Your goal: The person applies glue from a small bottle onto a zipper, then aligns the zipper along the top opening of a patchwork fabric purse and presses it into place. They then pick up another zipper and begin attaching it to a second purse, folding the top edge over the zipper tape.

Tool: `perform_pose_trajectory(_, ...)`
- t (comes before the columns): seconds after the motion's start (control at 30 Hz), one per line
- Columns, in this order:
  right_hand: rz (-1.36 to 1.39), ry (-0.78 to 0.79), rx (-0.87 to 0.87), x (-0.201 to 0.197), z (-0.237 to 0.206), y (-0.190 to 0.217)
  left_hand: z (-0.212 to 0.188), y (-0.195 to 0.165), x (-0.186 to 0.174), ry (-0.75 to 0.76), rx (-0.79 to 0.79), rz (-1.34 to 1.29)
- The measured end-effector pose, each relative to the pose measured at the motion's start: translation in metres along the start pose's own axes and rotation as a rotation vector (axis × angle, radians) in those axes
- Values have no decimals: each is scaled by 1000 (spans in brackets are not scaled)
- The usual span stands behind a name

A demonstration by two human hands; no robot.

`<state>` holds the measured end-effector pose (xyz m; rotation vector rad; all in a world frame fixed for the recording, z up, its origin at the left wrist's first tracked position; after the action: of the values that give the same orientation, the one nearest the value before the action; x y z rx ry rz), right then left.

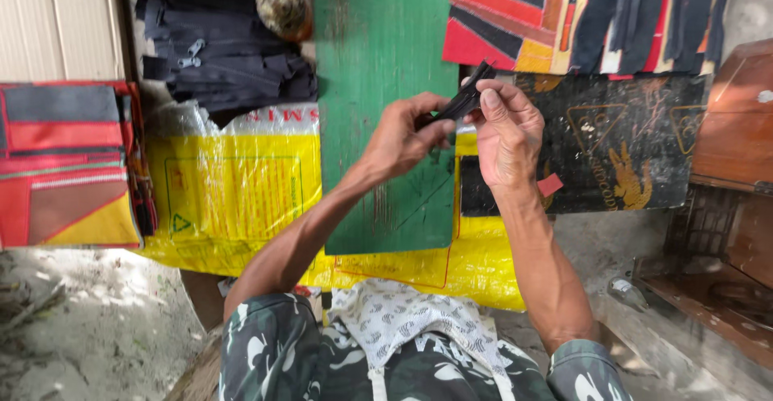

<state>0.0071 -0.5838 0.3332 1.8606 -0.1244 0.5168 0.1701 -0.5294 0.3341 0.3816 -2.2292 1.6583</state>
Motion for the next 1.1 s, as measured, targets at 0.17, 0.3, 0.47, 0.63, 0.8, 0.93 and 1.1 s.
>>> perform_pose_trajectory(0.17, -212, 116, -113, 16, -23, -12, -34, -11, -46, 53, -291, 419)
perform_pose_trajectory(0.3, -362, 91, -193, 33, -30, -17, -64, -44, -41, -266, 710, 964)
perform_pose_trajectory(0.47, -476, 103, -230, 48, -40, -27, -62, -31, -30, -284, 382, 428)
perform_pose_trajectory(0.63, -576, 96, -302, 46, -48, -28, -59, -28, -27, -306, 396, 445)
perform_pose_trajectory(0.8, -637, 63, -326, 55, -52, -14, -73, -45, -22, -301, 539, 418)
perform_pose_trajectory(0.93, -629, 148, -350, 75, -59, 15, -89, -73, -17, -292, 692, 552)
perform_pose_trajectory(1.1, -609, 269, -330, 102, -66, 40, -123, -114, -6, -192, 722, 772)
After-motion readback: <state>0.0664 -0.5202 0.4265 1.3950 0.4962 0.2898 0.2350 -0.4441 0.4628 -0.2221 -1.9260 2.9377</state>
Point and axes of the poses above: each hand's wrist, its own z-axis towards the middle knuckle, its own x-axis out of the palm, y = z × x, the point moved 2 cm from there along z, towards the middle knuckle, and after that the axes turned 14 degrees about -z, right-handed, at the moved point
